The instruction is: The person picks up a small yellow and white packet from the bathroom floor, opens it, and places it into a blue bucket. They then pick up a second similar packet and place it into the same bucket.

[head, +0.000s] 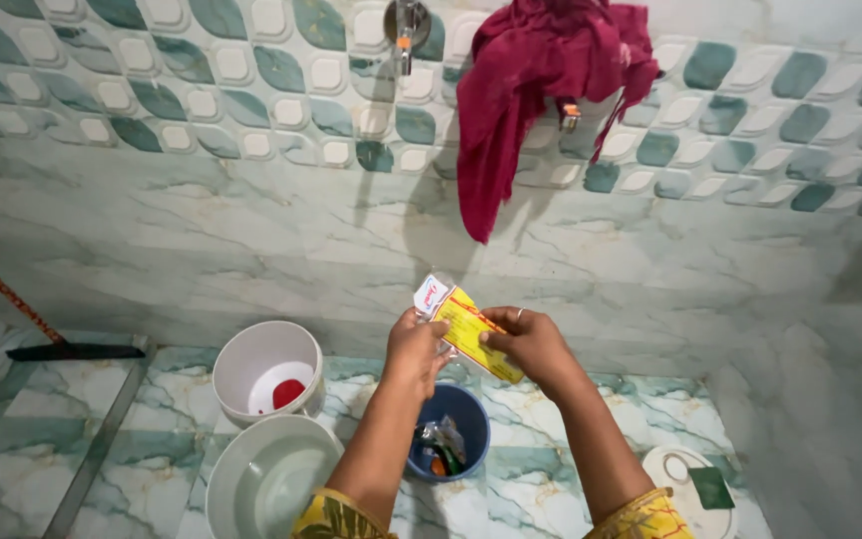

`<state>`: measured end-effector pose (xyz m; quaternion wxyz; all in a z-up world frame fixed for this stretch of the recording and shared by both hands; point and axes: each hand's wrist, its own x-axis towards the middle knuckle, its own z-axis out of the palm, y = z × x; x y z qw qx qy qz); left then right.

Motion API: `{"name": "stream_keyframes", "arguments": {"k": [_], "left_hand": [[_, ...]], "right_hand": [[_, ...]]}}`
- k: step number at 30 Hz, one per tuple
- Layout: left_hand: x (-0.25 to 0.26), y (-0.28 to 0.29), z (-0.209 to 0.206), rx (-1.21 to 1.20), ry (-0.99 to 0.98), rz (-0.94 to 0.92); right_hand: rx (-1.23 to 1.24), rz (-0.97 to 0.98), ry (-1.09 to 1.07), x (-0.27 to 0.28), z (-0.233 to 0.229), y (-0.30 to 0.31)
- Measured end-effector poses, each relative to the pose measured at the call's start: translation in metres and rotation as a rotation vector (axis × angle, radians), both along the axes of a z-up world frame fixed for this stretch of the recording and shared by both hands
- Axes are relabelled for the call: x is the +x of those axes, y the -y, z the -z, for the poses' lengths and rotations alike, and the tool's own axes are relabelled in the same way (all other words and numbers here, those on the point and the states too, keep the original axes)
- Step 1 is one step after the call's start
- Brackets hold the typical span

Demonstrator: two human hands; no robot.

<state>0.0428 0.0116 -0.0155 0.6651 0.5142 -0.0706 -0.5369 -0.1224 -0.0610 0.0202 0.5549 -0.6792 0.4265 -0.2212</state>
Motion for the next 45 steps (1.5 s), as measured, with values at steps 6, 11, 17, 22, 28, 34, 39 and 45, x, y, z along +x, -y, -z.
{"name": "stream_keyframes", "arguments": {"k": [6, 11, 17, 22, 28, 34, 39, 45], "left_hand": [[0.004, 0.0, 0.017, 0.038, -0.022, -0.006], [0.007, 0.003, 0.034, 0.079, -0.051, -0.009], [0.008, 0.005, 0.073, 0.069, -0.126, -0.053], [0.008, 0.006, 0.11, 0.12, -0.176, -0.032], [0.001, 0.004, 0.154, 0.238, -0.145, -0.037], [-0.004, -0.006, 0.192, 0.171, -0.193, -0.072], [-0.004, -0.009, 0.21, 0.213, -0.219, -0.081], [-0.007, -0.007, 0.253, 0.237, -0.246, -0.108]], "right_hand": [[0.068, 0.057, -0.023, 0.005, 0.02, 0.004], [0.059, 0.082, -0.087, 0.005, 0.052, 0.013], [-0.042, 0.244, -0.229, -0.003, 0.085, 0.019], [0.04, 0.267, -0.253, -0.008, 0.11, 0.021], [0.151, 0.275, -0.217, -0.011, 0.154, 0.017], [0.182, 0.262, -0.228, -0.017, 0.181, 0.012], [0.208, 0.279, -0.225, -0.014, 0.194, 0.014], [0.232, 0.288, -0.221, -0.012, 0.221, 0.018]]}}
